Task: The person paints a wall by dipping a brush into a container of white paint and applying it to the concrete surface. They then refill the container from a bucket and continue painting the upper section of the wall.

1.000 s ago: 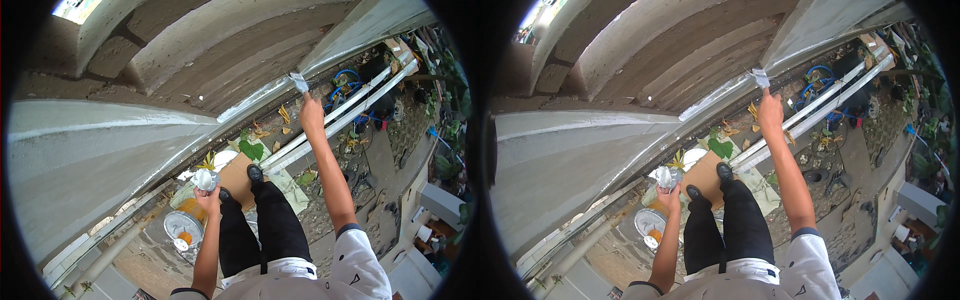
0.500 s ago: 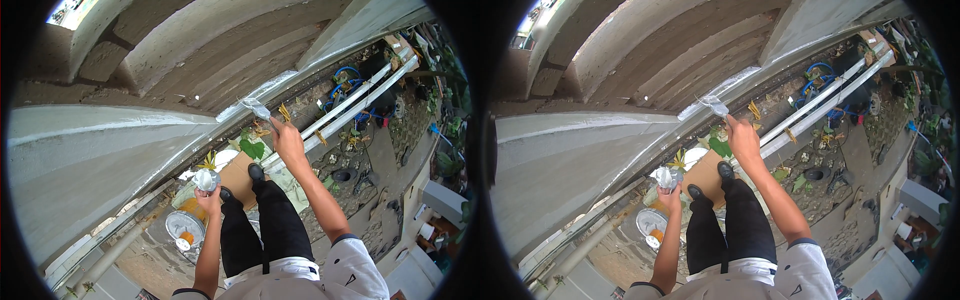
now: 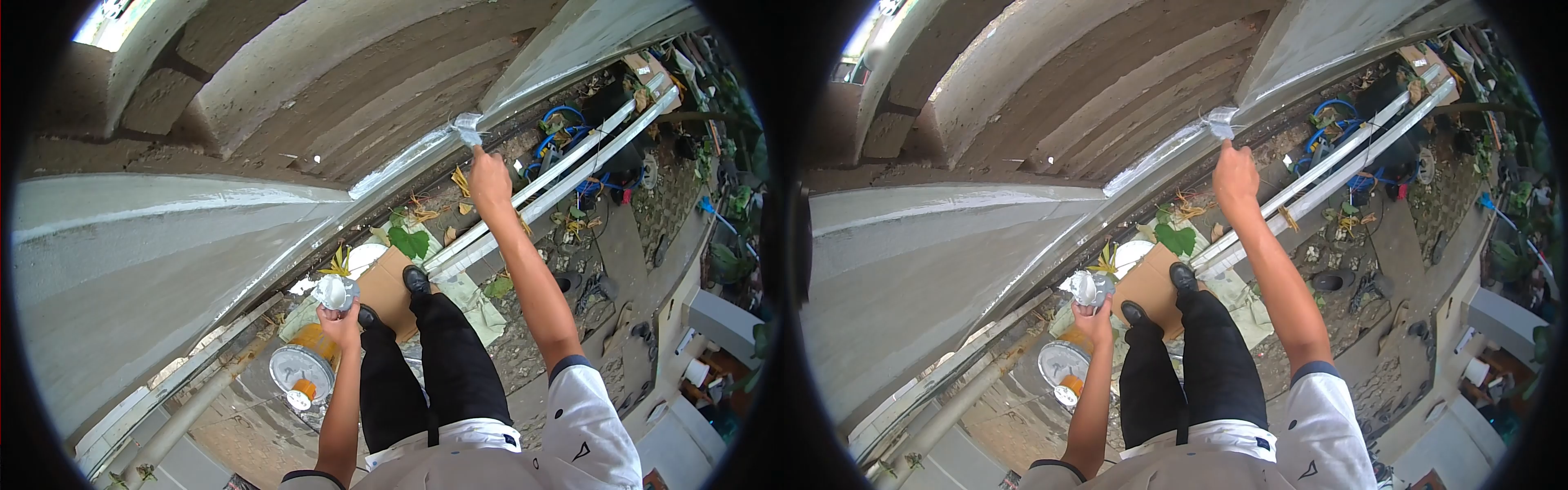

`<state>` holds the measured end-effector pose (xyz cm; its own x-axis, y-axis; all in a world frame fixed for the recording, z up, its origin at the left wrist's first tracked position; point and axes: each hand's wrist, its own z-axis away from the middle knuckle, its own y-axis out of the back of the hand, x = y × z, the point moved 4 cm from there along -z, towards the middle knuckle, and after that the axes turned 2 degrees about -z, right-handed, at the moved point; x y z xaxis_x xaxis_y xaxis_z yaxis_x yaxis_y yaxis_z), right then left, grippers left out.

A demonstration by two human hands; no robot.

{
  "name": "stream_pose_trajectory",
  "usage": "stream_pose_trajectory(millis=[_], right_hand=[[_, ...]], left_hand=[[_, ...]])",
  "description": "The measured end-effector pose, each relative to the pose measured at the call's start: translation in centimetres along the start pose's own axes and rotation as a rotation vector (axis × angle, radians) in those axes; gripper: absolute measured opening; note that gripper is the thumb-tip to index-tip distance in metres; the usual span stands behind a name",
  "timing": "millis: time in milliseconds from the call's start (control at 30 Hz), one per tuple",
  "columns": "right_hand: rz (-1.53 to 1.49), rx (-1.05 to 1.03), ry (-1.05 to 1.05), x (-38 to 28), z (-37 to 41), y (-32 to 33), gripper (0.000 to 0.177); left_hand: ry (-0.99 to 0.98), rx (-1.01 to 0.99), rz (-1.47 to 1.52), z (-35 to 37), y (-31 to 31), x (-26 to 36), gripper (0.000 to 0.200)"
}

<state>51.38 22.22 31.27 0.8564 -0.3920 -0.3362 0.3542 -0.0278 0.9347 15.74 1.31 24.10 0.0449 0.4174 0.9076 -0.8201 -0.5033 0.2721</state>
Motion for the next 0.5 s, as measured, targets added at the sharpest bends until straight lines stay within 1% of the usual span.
stream_pose_trajectory(millis=[167, 233, 267, 300, 367, 433, 500], right_hand=[[-0.161, -0.134, 0.108, -4.8, 5.5, -3.0, 0.03], [-0.153, -0.289, 0.169, -6.9, 7.7, -2.3, 0.03], [-0.188, -0.277, 0.162, -7.5, 8.6, -1.8, 0.026], [-0.191, -0.278, 0.163, -7.9, 8.7, -0.6, 0.026], [-0.339, -0.38, 0.11, -8.3, 8.9, 1.3, 0.019], [-0.385, -0.353, 0.078, -7.6, 7.7, 1.1, 0.019], [-0.506, -0.401, 0.05, -6.9, 5.8, 0.8, 0.022]], left_hand=[[-0.005, -0.007, -0.026, 0.1, -0.1, 0.9, 0.059], [-0.007, -0.018, -0.031, -0.2, 0.0, 0.3, 0.059], [-0.009, -0.024, -0.037, -0.4, 0.1, -0.1, 0.059], [-0.011, -0.022, -0.039, -0.5, 0.2, -0.2, 0.059], [-0.011, 0.004, -0.038, -0.7, 0.5, -0.3, 0.06], [0.001, 0.0, -0.051, -0.7, 0.6, 0.1, 0.06], [0.01, -0.01, -0.058, -0.7, 0.6, 0.3, 0.061]])
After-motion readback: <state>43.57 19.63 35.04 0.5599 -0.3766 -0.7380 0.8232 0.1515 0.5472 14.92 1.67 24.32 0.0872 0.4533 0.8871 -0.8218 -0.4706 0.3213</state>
